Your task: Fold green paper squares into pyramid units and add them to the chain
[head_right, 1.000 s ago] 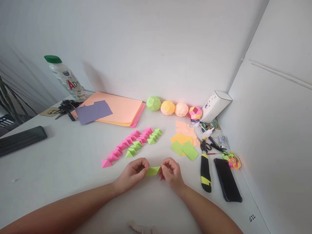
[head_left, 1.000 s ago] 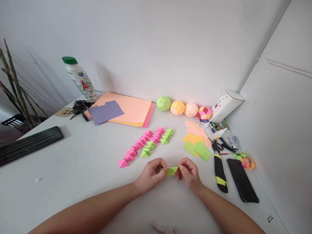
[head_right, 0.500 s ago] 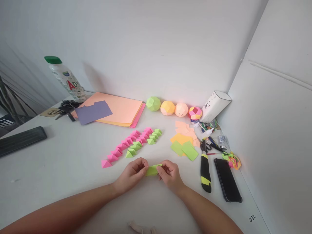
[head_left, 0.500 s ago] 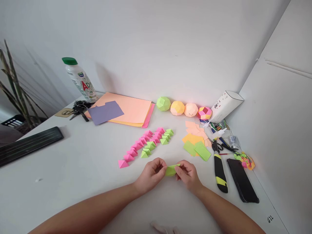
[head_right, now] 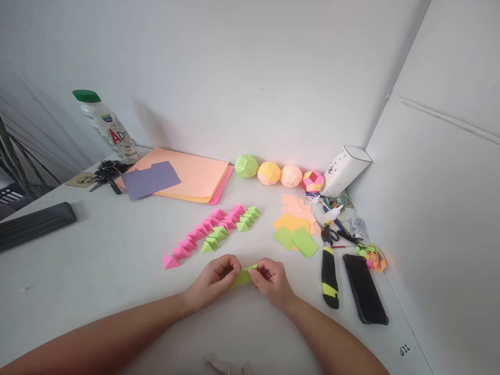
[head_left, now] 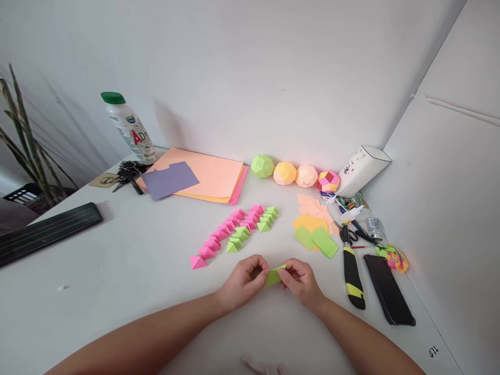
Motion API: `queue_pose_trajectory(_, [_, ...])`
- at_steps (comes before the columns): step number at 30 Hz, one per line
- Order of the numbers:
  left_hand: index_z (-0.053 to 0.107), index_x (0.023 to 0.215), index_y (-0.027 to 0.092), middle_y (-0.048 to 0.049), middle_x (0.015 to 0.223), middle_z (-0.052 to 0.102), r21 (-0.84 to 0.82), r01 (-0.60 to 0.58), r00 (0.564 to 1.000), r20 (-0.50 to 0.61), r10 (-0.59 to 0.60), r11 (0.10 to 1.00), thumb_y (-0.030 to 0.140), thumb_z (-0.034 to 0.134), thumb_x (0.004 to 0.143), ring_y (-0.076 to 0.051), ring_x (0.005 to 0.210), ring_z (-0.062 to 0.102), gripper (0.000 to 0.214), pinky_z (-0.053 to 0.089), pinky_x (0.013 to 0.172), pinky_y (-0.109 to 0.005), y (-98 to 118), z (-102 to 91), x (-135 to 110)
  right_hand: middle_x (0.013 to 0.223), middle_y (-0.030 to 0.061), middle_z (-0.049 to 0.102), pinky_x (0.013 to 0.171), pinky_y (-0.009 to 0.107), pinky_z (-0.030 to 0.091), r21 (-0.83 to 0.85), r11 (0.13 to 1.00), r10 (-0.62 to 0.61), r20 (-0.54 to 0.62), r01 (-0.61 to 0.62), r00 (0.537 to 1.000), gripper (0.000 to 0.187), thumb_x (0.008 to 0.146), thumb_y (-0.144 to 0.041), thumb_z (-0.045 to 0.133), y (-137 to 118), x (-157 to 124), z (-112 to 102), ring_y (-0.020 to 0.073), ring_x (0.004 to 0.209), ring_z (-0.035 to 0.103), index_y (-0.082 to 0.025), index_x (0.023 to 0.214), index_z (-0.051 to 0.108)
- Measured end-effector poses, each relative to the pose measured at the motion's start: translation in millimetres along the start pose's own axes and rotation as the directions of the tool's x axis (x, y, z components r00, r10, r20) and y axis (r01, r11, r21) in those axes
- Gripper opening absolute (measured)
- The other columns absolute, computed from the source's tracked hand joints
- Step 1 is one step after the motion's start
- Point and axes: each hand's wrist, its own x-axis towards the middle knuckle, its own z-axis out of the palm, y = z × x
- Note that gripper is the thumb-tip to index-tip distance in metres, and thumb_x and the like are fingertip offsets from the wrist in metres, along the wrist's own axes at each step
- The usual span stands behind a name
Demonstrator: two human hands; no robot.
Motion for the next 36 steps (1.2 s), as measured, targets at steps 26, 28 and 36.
queue_pose_trajectory(26, [0.053,0.079,0.019,-0.0042,0.08,0.06,0.108,-0.205,0.971,0.145,0.188,0.973,0.032,0.052,0.085,-0.017,0.079,0.052,0.015,0.043,0.073,-0.029,-4.7,-3.9,0.1,0.07,0.0019,0.057,0.055,0.026,0.044,-0.032,0.981,-0.192,0.009,0.192,0.981,0.01,0.082,-0.03,0.061,1.5,6.3,-1.1,0.0144,0.062,0.052,-0.021,0.084,0.066])
queue_pose_trajectory(28, [0.053,0.078,0.019,-0.0047,0.082,0.061,0.125,-0.223,0.968,0.144,0.205,0.967,0.029,0.053,0.084,-0.018,0.081,0.052,0.012,0.043,0.075,-0.03,-4.0,-3.7,0.1,0.07,0.0018,0.056,0.057,0.026,0.044,-0.058,0.977,-0.204,0.007,0.204,0.979,0.009,0.081,-0.029,0.061,1.3,6.7,-1.4,0.0147,0.064,0.051,-0.021,0.083,0.065])
queue_pose_trajectory(36, [0.05,0.082,0.019,-0.0031,0.083,0.057,0.043,-0.219,0.969,0.128,0.212,0.975,0.026,0.057,0.082,-0.015,0.076,0.051,0.01,0.043,0.069,-0.027,-16.0,-1.2,1.1,0.07,0.0008,0.054,0.058,0.026,0.043,-0.054,0.991,-0.125,0.004,0.125,0.992,0.014,0.081,-0.032,0.061,4.0,5.8,-1.2,0.0143,0.064,0.05,-0.02,0.088,0.066])
